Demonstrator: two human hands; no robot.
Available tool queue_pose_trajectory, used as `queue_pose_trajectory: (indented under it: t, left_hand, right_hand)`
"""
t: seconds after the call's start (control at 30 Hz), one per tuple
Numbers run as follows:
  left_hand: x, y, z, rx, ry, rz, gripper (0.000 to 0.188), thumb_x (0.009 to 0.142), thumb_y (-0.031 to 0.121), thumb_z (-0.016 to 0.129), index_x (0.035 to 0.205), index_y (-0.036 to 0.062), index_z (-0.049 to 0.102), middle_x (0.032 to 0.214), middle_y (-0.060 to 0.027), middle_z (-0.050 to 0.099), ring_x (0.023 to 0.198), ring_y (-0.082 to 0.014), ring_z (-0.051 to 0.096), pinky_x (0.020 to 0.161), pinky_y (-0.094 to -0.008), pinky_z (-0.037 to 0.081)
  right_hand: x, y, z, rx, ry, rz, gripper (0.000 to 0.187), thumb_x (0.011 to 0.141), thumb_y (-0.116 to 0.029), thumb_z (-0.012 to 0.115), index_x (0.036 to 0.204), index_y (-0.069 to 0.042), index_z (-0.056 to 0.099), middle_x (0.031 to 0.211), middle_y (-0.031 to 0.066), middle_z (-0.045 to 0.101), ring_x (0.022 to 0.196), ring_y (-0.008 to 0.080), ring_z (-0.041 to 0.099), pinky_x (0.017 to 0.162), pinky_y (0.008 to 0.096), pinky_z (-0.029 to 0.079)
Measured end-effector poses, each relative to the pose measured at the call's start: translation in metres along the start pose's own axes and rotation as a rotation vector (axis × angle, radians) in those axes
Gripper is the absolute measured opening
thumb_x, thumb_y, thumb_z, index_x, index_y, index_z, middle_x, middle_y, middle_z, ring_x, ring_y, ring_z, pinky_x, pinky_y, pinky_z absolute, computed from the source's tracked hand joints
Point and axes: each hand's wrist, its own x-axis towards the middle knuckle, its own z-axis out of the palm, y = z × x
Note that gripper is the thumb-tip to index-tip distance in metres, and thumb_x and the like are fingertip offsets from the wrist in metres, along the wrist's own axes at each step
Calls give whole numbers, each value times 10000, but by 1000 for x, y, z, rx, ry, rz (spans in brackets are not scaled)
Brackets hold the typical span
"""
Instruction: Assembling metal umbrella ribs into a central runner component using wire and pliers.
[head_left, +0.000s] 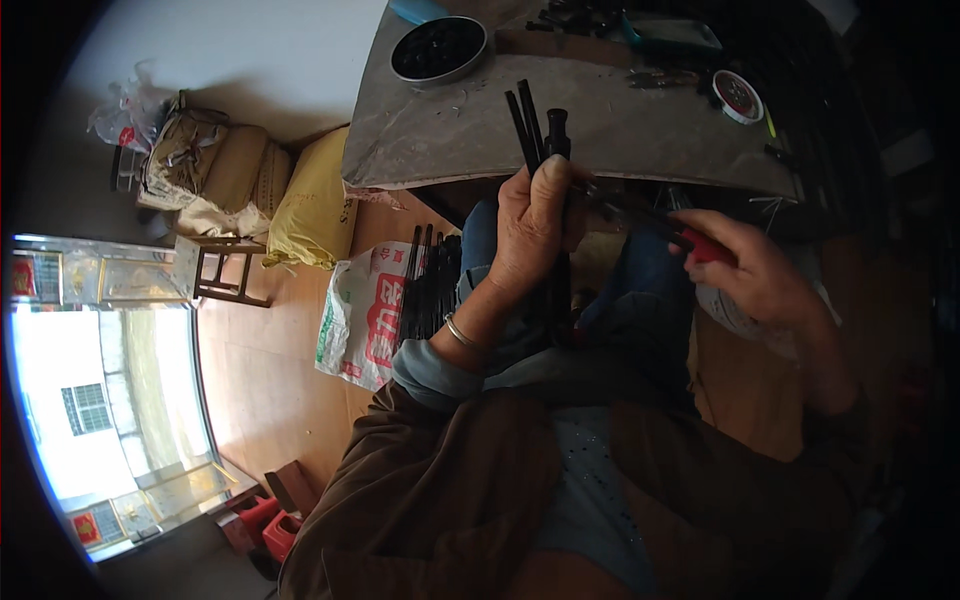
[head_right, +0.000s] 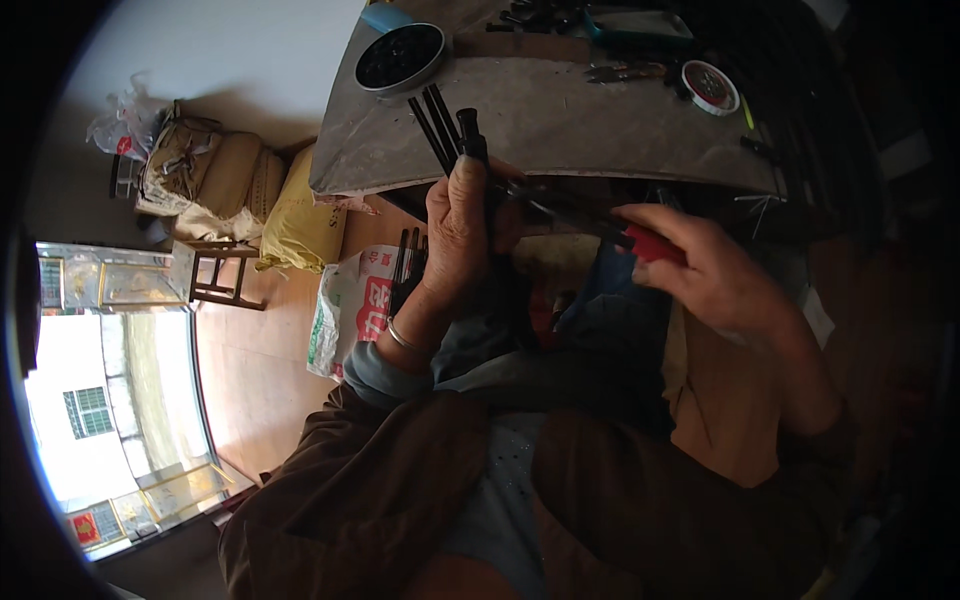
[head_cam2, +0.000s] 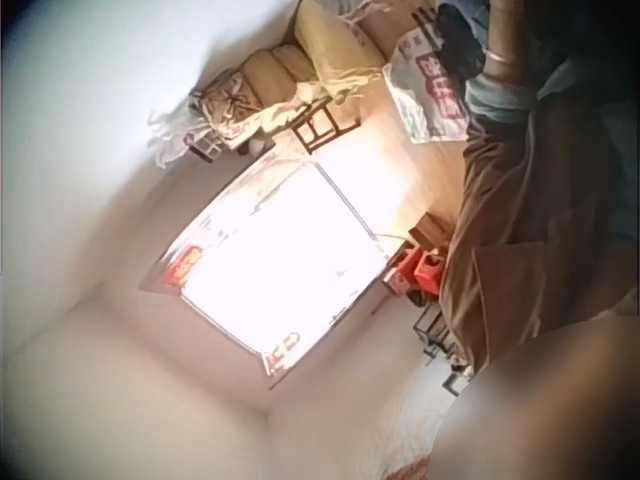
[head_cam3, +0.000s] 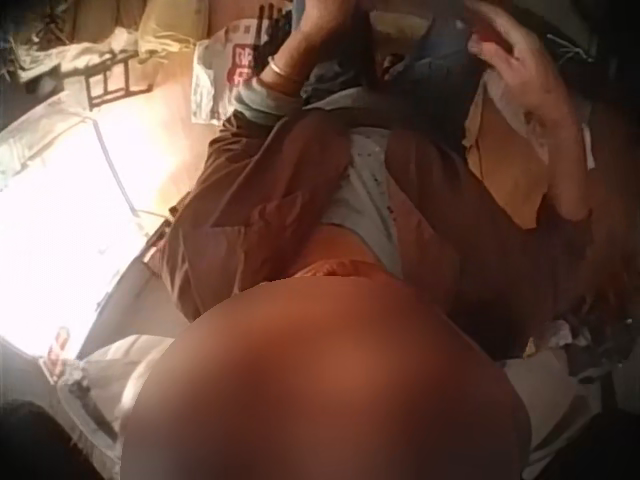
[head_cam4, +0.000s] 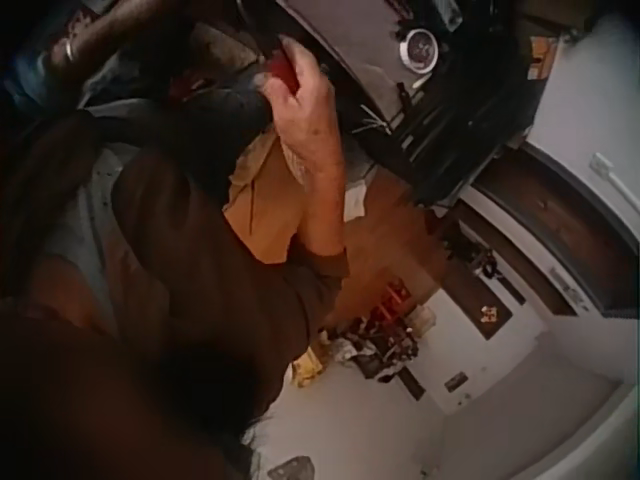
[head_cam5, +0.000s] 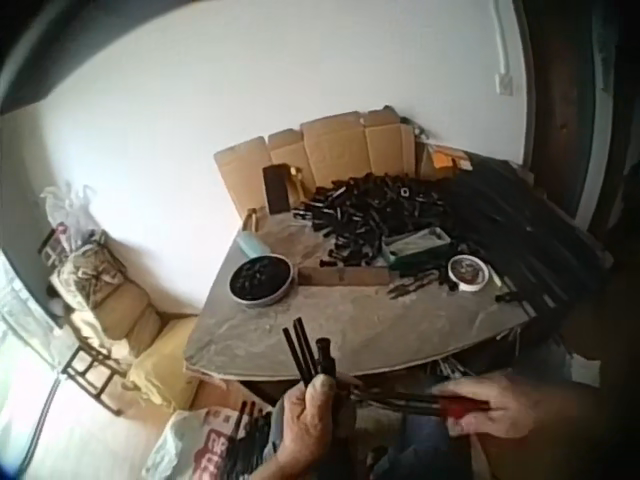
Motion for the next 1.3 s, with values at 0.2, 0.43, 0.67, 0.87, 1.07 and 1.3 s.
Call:
queue_pose_trajectory:
  t: [0.2, 0.43, 0.67, 0.87, 1.07, 1.3]
  left_hand:
    - [-1, 3, 0, 11, -95, 69, 502, 978, 475, 447, 962, -8, 585, 548, 3, 465, 438, -71, 417, 425, -213, 335]
    - [0, 3, -3, -19, -66, 43, 424, 973, 415, 502, 877, 13, 595, 572, -5, 524, 433, -49, 445, 400, -198, 319]
    - [-1, 4, -11, -22, -35, 19, 544, 981, 512, 404, 981, -3, 581, 547, 5, 438, 439, -69, 399, 428, -216, 329]
    - [3, 6, -7, 10, -79, 35, 575, 982, 526, 385, 976, -9, 593, 538, -6, 451, 430, -71, 402, 428, -218, 326]
    - [2, 10, -7, 73, -115, -10, 588, 991, 522, 352, 944, -9, 601, 534, -18, 472, 428, -79, 409, 434, -224, 325]
    - [9, 12, -9, 17, -145, -20, 576, 990, 518, 366, 882, 5, 604, 523, -20, 488, 424, -83, 439, 418, -228, 337]
  right_hand:
    - [-6, 28, 25, 809, -264, 168, 337, 943, -367, 558, 870, -43, 508, 582, 74, 569, 402, 113, 523, 361, 239, 411]
    - [15, -3, -15, 312, -426, 246, 315, 801, -89, 608, 1090, 1, 523, 792, 39, 582, 566, 113, 587, 541, 223, 488]
    - [8, 13, 20, 640, -213, 100, 405, 980, -376, 483, 967, 22, 553, 686, 99, 612, 495, 123, 577, 448, 251, 463]
    - [19, 59, 68, 1583, -838, 5, 361, 910, -396, 603, 837, -81, 443, 499, 12, 473, 383, 99, 502, 321, 210, 346]
    - [20, -6, 10, 198, -326, 265, 365, 795, -85, 596, 1144, -15, 516, 789, 39, 600, 663, 92, 577, 613, 235, 467]
    - [14, -3, 25, 342, -172, 245, 259, 972, -190, 512, 1139, 6, 547, 735, 24, 600, 616, 85, 567, 573, 226, 461]
